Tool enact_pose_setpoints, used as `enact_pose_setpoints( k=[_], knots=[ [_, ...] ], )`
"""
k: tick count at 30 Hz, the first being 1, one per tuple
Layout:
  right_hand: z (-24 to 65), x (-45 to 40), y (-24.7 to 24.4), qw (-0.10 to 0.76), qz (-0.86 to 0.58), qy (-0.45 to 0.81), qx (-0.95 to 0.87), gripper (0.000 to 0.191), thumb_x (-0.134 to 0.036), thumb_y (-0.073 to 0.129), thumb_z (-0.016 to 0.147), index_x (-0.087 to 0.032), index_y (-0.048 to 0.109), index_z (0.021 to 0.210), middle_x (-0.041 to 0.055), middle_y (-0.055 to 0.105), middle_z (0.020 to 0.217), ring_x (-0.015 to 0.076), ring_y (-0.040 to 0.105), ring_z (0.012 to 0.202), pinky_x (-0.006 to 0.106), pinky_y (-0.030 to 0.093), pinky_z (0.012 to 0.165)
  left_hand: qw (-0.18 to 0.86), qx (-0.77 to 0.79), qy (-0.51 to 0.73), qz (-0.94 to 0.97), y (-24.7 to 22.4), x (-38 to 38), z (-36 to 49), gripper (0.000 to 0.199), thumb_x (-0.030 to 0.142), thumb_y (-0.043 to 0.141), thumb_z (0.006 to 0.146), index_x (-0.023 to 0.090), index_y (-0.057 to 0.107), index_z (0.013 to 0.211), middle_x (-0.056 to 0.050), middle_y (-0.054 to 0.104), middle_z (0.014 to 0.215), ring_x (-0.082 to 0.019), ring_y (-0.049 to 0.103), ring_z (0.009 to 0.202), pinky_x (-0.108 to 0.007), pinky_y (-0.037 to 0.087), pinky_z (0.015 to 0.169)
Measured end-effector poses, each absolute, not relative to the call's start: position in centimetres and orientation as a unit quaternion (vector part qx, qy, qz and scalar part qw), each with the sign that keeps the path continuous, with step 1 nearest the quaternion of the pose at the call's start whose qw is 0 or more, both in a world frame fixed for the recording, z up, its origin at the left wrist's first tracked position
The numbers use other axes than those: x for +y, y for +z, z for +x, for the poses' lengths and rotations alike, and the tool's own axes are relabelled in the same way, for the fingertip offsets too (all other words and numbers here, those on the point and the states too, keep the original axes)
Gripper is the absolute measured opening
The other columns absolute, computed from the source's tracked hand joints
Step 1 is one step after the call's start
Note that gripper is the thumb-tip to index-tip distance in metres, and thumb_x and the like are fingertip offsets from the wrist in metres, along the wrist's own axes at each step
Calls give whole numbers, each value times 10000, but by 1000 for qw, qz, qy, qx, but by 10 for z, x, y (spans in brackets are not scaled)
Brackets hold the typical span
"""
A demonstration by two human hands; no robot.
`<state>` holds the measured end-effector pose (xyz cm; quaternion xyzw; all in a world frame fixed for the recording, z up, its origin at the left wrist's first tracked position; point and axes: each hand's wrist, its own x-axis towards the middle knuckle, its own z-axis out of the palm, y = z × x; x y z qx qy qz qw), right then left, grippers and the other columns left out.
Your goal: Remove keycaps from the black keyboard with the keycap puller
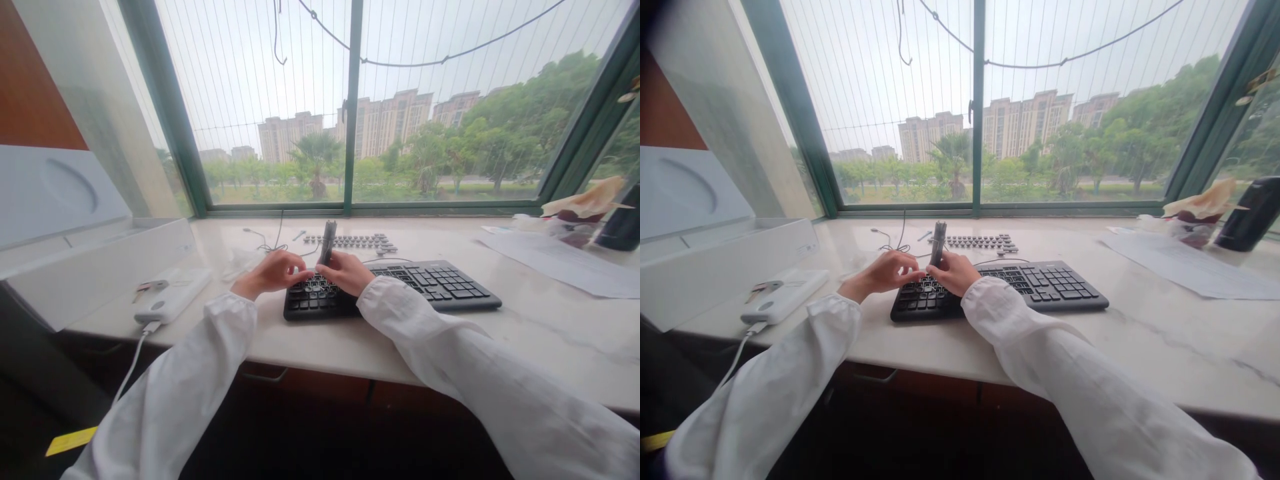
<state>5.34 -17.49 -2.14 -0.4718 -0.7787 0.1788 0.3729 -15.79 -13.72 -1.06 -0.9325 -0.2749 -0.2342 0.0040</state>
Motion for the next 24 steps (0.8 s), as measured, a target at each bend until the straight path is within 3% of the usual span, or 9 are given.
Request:
enact_pose_setpoints(
  k=[4,9,13,19,24],
  knots=[
    [60,-169,-22,358,-415,303,-779,383,-509,621,766,-163,649,928,5,624,684,144,567,652,266,415,628,4,-296,-250,-922,-11,-139,-156,428,470,480,893,173,684,661,5,621,587,-84,485,532,-207,328,549],
    [68,-165,-21,362,-348,429,-751,431,-498,709,685,-148,636,925,47,661,859,165,598,800,302,446,741,12,-298,-265,-917,-12,-138,-155,450,458,459,905,182,689,634,10,624,584,-85,481,528,-211,323,552],
    [72,-161,-23,356,-331,444,-753,436,-479,736,664,-153,628,934,45,656,872,169,597,840,321,445,800,24,-299,-259,-918,-14,-135,-156,451,458,452,906,180,687,639,6,614,575,-91,474,527,-211,321,549],
    [74,-158,-25,342,-373,425,-750,471,-479,759,624,-155,620,935,16,624,795,154,583,747,301,453,697,22,-295,-250,-922,-15,-135,-155,436,443,451,908,184,688,648,3,635,610,-88,469,519,-215,317,548],
    [74,-156,-25,357,-366,412,-754,444,-450,773,601,-153,624,896,24,630,825,156,586,784,318,456,777,28,-295,-253,-921,-15,-136,-155,457,451,448,907,173,667,618,-6,622,603,-90,467,521,-219,320,552]
  ],
)
